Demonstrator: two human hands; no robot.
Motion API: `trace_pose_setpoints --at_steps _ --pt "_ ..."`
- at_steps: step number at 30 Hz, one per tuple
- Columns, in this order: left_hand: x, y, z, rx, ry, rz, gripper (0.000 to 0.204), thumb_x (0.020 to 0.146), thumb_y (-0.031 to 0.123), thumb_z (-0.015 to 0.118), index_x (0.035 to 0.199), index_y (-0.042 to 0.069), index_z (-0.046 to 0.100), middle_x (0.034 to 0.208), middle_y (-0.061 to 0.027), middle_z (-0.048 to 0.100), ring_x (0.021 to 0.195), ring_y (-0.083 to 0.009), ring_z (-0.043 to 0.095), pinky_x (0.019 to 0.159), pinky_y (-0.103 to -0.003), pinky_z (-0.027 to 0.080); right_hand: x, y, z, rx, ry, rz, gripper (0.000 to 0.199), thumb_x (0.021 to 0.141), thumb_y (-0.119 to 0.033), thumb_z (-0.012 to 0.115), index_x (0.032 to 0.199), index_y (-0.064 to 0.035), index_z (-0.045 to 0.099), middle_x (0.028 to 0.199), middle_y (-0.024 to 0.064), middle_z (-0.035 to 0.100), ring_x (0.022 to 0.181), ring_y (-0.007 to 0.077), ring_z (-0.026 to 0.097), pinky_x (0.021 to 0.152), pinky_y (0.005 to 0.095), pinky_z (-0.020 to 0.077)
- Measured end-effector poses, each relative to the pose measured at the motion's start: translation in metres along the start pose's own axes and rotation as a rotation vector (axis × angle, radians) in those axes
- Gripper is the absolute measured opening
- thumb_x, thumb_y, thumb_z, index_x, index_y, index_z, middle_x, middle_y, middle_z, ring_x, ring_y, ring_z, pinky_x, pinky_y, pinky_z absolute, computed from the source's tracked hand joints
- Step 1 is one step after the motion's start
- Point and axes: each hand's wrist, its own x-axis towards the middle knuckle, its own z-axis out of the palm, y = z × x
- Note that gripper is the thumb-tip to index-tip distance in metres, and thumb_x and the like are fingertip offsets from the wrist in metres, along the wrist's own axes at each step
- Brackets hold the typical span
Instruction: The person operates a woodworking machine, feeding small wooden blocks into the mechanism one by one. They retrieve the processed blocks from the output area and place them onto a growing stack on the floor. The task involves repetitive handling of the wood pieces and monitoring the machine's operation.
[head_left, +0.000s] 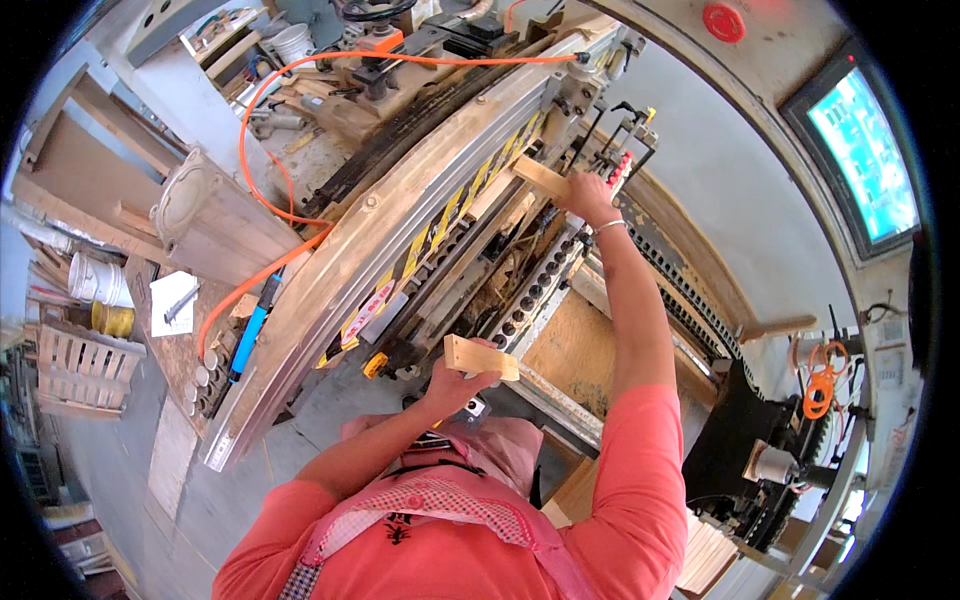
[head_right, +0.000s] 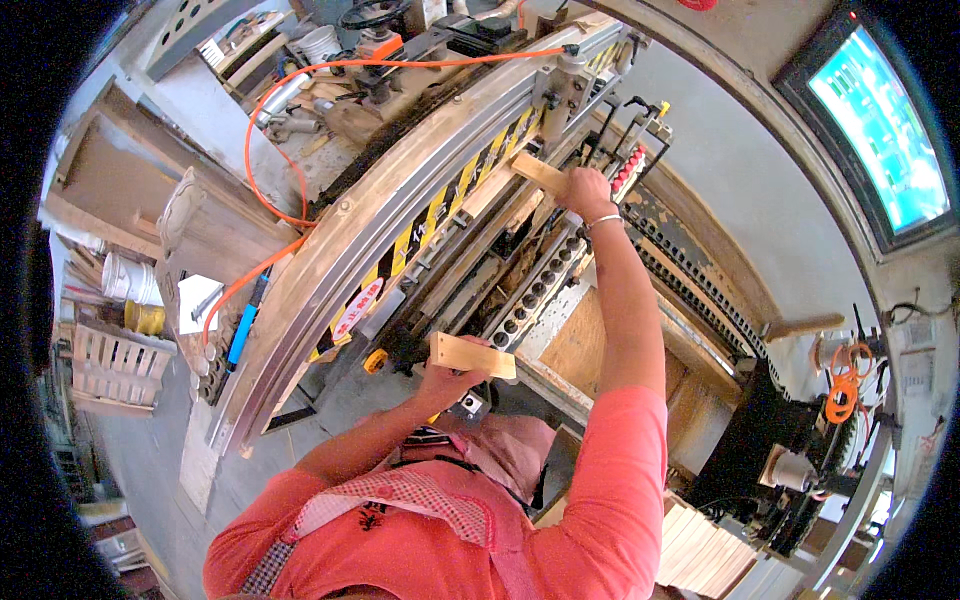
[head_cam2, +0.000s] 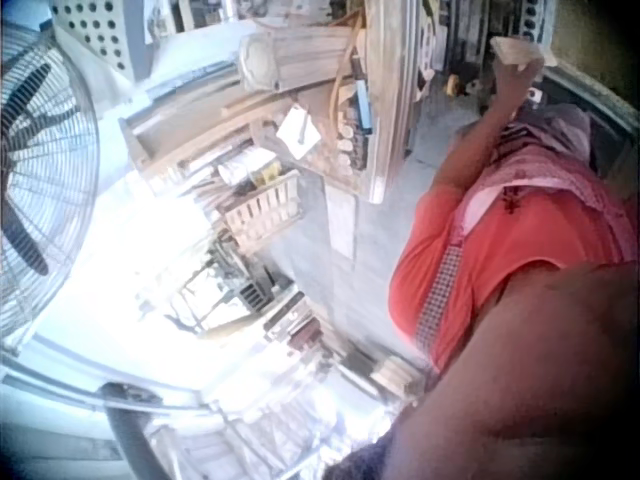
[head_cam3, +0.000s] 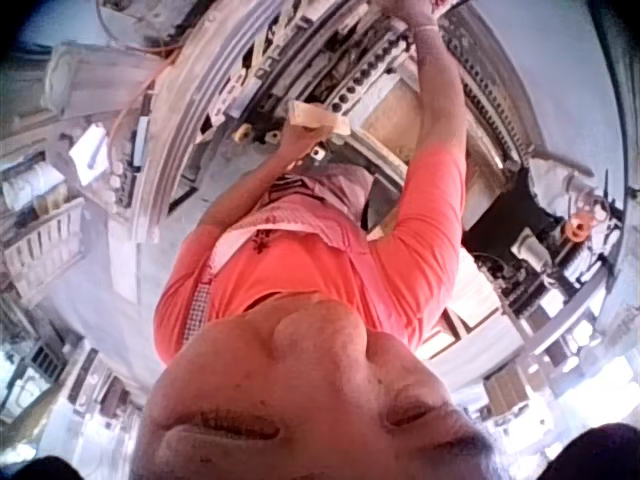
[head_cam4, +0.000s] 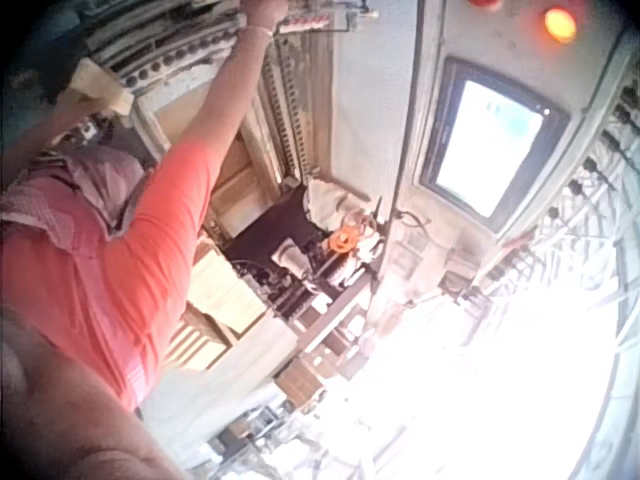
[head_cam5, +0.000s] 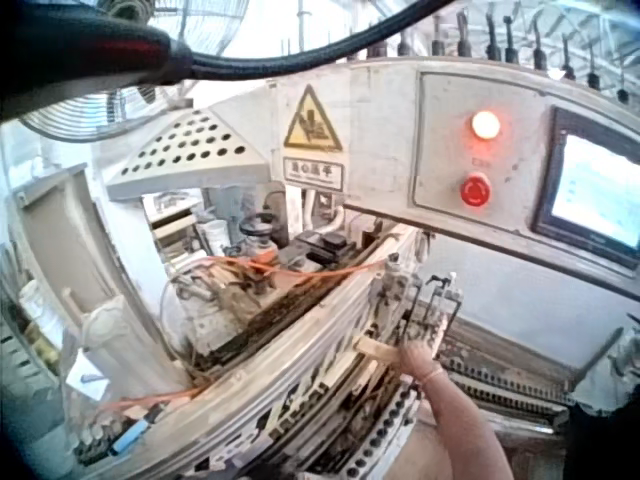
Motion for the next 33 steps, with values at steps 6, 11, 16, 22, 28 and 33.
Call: trace_pose_setpoints --at_steps 6,11,16,22,28,33 --pt "-0.002 0.000 0.003 -0.137 0.013 -0.050 0.040 0.074 0.001 0.071 0.111 0.002 0.054 0.102 -0.0048 0.061 0.092 -0.0104 0.058 0.081 -0.027 0.047 0.004 -0.003 -0.002 0.013 0.009 -0.016 0.040 0.063 -0.039 0.071 0.082 -0.0040 0.067 0.081 0.0172 0.065 0.081 0.0332 0.063 0.072 0.0417 0.0508" --pt "-0.001 0.002 0.003 -0.088 0.007 -0.026 0.041 0.074 0.000 0.070 0.111 0.002 0.054 0.104 -0.0059 0.061 0.095 -0.0118 0.057 0.083 -0.028 0.046 0.007 0.003 0.006 0.040 -0.009 0.016 0.041 0.057 -0.038 0.074 0.080 -0.0041 0.068 0.082 0.0141 0.066 0.080 0.0298 0.064 0.071 0.0385 0.0527" --pt "-0.004 0.004 0.000 0.012 0.013 -0.068 0.043 0.073 -0.002 0.069 0.112 0.002 0.053 0.107 -0.0061 0.060 0.097 -0.0128 0.056 0.085 -0.028 0.046 0.011 0.008 0.017 0.058 0.093 -0.083 0.040 0.058 -0.043 0.069 0.072 -0.0061 0.067 0.072 0.0132 0.063 0.073 0.0294 0.063 0.066 0.0380 0.0511" --pt "-0.005 0.012 0.004 -0.017 0.028 -0.083 0.045 0.073 -0.004 0.068 0.114 0.002 0.051 0.111 -0.0073 0.058 0.102 -0.0139 0.055 0.087 -0.029 0.046 0.010 0.009 0.015 0.106 0.091 -0.071 0.038 0.057 -0.040 0.071 0.074 -0.0057 0.067 0.072 0.0132 0.063 0.073 0.0299 0.062 0.066 0.0388 0.0517" --pt "-0.003 0.010 0.004 -0.064 0.019 -0.097 0.047 0.073 -0.004 0.068 0.116 0.002 0.050 0.113 -0.0081 0.057 0.103 -0.0147 0.055 0.089 -0.030 0.045 0.010 0.004 0.008 0.123 0.026 -0.018 0.039 0.058 -0.038 0.074 0.078 -0.0049 0.069 0.080 0.0156 0.065 0.078 0.0304 0.064 0.070 0.0391 0.0530" --pt "0.000 0.012 0.003 -0.057 0.000 -0.099 0.046 0.075 -0.003 0.067 0.117 0.002 0.049 0.114 -0.0077 0.057 0.103 -0.0145 0.055 0.089 -0.030 0.045 0.004 0.004 0.003 0.135 0.036 -0.021 0.038 0.059 -0.037 0.074 0.079 -0.0050 0.069 0.081 0.0153 0.065 0.078 0.0297 0.064 0.070 0.0392 0.0529"
